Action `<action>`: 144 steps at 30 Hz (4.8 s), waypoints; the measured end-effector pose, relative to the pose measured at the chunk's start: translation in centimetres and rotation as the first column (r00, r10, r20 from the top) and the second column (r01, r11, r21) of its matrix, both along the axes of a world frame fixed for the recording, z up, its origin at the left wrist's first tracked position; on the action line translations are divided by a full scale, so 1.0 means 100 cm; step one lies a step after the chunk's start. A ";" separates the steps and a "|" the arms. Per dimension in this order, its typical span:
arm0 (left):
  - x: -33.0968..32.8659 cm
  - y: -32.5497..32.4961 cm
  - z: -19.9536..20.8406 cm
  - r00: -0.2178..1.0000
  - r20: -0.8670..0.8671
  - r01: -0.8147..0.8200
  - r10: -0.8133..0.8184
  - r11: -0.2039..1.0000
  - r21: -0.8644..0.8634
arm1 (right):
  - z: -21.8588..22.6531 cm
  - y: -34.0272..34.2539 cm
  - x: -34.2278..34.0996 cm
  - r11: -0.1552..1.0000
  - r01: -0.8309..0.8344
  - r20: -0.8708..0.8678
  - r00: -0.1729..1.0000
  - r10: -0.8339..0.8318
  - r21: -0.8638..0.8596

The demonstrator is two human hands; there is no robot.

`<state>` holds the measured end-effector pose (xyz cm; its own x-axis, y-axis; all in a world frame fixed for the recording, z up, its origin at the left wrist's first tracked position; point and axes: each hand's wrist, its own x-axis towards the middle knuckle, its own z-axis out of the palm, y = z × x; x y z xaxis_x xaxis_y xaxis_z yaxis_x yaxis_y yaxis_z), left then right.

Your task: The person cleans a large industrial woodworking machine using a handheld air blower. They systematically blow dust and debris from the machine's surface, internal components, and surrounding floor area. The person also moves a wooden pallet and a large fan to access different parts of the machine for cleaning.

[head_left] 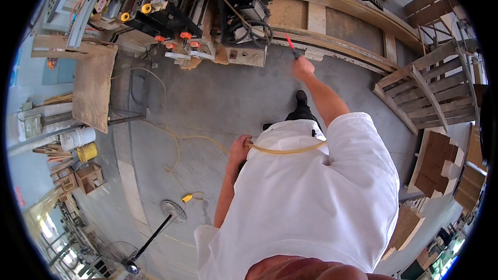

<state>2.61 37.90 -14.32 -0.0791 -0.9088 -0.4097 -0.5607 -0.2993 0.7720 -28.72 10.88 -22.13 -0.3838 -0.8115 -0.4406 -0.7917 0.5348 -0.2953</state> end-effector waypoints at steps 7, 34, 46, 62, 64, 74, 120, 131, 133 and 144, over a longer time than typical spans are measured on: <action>-0.037 -0.041 -0.027 0.998 0.014 0.066 -0.065 0.995 -0.078 | -0.094 0.044 -0.213 0.875 0.482 0.408 0.791 -0.456 0.042; -0.275 -0.208 0.040 0.957 0.238 0.136 -0.164 0.982 0.131 | -0.075 -0.119 -0.523 0.708 0.619 0.882 0.052 -0.468 0.339; -0.293 -0.204 0.050 0.930 0.293 0.121 -0.221 0.939 0.323 | -0.138 0.057 -0.512 0.380 0.754 0.728 -0.185 -0.660 0.536; -0.226 -0.107 0.010 0.992 0.122 -0.043 0.030 0.994 0.103 | -0.031 -0.105 -0.431 0.698 0.661 0.933 -0.009 -0.360 0.276; -0.210 -0.079 0.009 0.991 0.108 -0.089 0.078 0.991 0.103 | 0.002 -0.119 -0.415 0.774 0.549 0.926 0.001 -0.376 0.314; -0.138 0.043 -0.004 0.958 0.007 -0.286 0.286 0.957 -0.038 | 0.075 -0.134 -0.152 0.975 0.222 0.893 0.435 -0.118 0.020; 0.107 0.048 -0.048 0.755 0.056 -0.606 0.653 0.729 -0.320 | 0.303 -0.211 0.177 0.754 -0.389 -0.020 0.894 0.447 -0.529; 0.366 0.132 0.007 0.300 0.245 -0.773 0.922 0.385 -0.504 | 0.239 -0.094 0.350 0.981 -0.105 0.858 0.476 0.191 -0.161; 0.406 0.140 0.035 0.189 0.087 -0.775 0.978 0.203 -0.598 | 0.213 -0.072 0.389 0.988 -0.157 0.936 0.348 0.061 -0.006; 0.653 0.157 0.436 -0.056 -0.034 0.320 0.998 -0.014 -0.947 | 0.091 -0.066 0.568 0.898 -0.237 0.927 0.155 -0.341 0.370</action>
